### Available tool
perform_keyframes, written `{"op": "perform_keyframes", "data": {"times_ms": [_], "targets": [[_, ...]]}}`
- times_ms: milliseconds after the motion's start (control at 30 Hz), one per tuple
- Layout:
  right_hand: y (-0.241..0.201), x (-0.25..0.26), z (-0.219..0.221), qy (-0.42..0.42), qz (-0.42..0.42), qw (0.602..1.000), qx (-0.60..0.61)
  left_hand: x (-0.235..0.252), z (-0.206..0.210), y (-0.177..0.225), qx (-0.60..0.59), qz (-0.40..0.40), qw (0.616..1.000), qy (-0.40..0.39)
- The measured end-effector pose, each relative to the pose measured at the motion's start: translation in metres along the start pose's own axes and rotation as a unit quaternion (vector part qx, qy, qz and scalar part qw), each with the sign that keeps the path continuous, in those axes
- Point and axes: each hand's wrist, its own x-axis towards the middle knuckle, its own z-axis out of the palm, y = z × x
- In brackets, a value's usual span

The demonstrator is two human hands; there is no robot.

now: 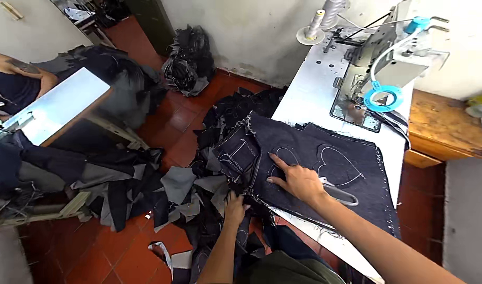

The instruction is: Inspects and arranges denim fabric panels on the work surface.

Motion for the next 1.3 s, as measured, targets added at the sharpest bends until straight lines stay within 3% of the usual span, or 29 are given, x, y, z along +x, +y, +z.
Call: {"op": "perform_keyframes", "data": {"times_ms": [133, 233, 267, 367, 433, 567, 700, 767, 833, 867, 933, 967, 1033, 1100, 1133, 1167, 1200, 1233, 1300], "targets": [[-0.004, -0.01, 0.007, 0.085, 0.01, 0.994, -0.062, -0.035, -0.014, -0.014, 0.094, 0.078, 0.992, -0.02], [-0.023, -0.051, 0.004, 0.223, 0.027, 0.969, -0.101, -0.086, -0.033, -0.032, 0.153, 0.1, 0.983, 0.015], [-0.033, -0.068, 0.006, 0.234, 0.026, 0.964, -0.123, -0.101, -0.036, -0.034, 0.168, 0.109, 0.979, 0.036], [-0.073, -0.103, 0.017, 0.102, -0.008, 0.985, -0.14, -0.121, -0.044, -0.031, 0.201, 0.134, 0.964, 0.112], [-0.093, -0.103, 0.029, 0.041, -0.029, 0.99, -0.132, -0.129, -0.053, -0.02, 0.208, 0.126, 0.965, 0.096], [-0.106, -0.078, 0.049, 0.038, -0.097, 0.983, -0.149, -0.142, -0.062, -0.006, 0.207, 0.11, 0.97, 0.062], [-0.096, -0.089, 0.045, 0.075, -0.083, 0.986, -0.122, -0.153, -0.068, -0.011, 0.194, 0.111, 0.972, 0.069], [-0.07, -0.102, 0.045, 0.137, -0.077, 0.987, -0.025, -0.16, -0.065, -0.032, 0.101, 0.196, 0.959, 0.176], [-0.035, -0.117, 0.058, 0.159, -0.09, 0.976, 0.12, -0.17, -0.072, -0.048, -0.109, 0.325, 0.902, 0.261], [-0.019, -0.125, 0.074, 0.142, -0.098, 0.967, 0.188, -0.184, -0.086, -0.046, -0.217, 0.367, 0.869, 0.251], [-0.005, -0.142, 0.112, 0.027, -0.073, 0.946, 0.315, -0.224, -0.129, -0.026, -0.362, 0.43, 0.803, 0.2], [-0.006, -0.147, 0.135, -0.028, -0.071, 0.919, 0.386, -0.251, -0.155, -0.011, -0.407, 0.449, 0.776, 0.174], [-0.021, -0.154, 0.174, -0.077, -0.102, 0.816, 0.563, -0.306, -0.209, 0.023, -0.443, 0.452, 0.753, 0.18], [-0.048, -0.167, 0.178, -0.099, -0.175, 0.648, 0.735, -0.348, -0.258, 0.046, -0.408, 0.438, 0.76, 0.255], [-0.058, -0.176, 0.166, -0.109, -0.229, 0.544, 0.8, -0.361, -0.279, 0.049, -0.376, 0.434, 0.763, 0.296], [-0.063, -0.189, 0.146, -0.094, -0.28, 0.47, 0.832, -0.369, -0.297, 0.044, -0.34, 0.441, 0.766, 0.321], [-0.061, -0.205, 0.123, -0.043, -0.299, 0.445, 0.843, -0.372, -0.31, 0.033, -0.305, 0.447, 0.774, 0.328], [-0.049, -0.221, 0.099, 0.028, -0.293, 0.447, 0.845, -0.372, -0.316, 0.02, -0.295, 0.449, 0.777, 0.327], [0.0, -0.249, 0.061, 0.174, -0.251, 0.489, 0.817, -0.363, -0.312, 0.006, -0.3, 0.457, 0.771, 0.327]]}}
